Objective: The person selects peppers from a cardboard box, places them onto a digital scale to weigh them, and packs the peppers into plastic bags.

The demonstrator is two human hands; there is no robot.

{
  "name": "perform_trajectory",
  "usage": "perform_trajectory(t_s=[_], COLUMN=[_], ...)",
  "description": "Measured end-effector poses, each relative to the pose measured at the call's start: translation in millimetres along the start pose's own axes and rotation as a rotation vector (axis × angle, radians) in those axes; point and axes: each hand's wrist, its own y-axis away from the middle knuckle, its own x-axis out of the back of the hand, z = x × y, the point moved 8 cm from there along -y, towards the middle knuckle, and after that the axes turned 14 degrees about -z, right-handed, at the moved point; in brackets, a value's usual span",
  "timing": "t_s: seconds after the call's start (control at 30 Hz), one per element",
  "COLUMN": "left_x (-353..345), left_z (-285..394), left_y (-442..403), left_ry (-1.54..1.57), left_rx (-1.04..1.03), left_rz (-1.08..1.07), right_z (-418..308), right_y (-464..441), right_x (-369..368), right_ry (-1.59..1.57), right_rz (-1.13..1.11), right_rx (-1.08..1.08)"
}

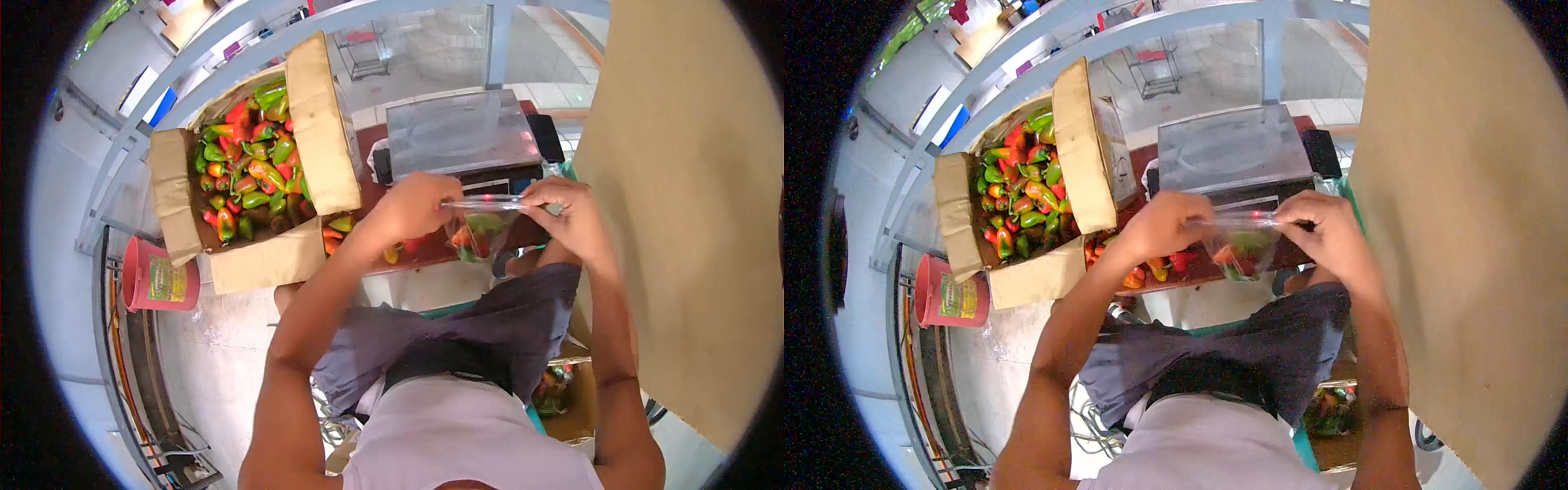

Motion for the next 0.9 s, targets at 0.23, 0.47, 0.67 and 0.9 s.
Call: perform_trajectory(t_s=[0.23, 0.47, 0.67, 0.9], left_x=[45.2, 63.9, 101.5, 53.9], left_z=[42.1, 38.3, 49.4, 85.8], left_y=[31.9, 49.2, 71.3, 30.2], left_ry=[0.120, 0.021, 0.279, 0.470], left_rx=[-0.026, 0.077, 0.042, 0.076], left_rz=[0.219, 0.077, 0.431, 0.077], right_z=[-29.9, -50.3, -91.1, -95.5], right_y=[-6.5, -18.1, -23.6, -36.4], right_x=[15.4, 23.5, 33.5, 25.9], right_ry=[0.093, 0.011, 0.016, -0.323], right_rz=[0.049, 0.015, 0.085, -0.064], right_rx=[0.046, -0.016, 0.051, 0.265])
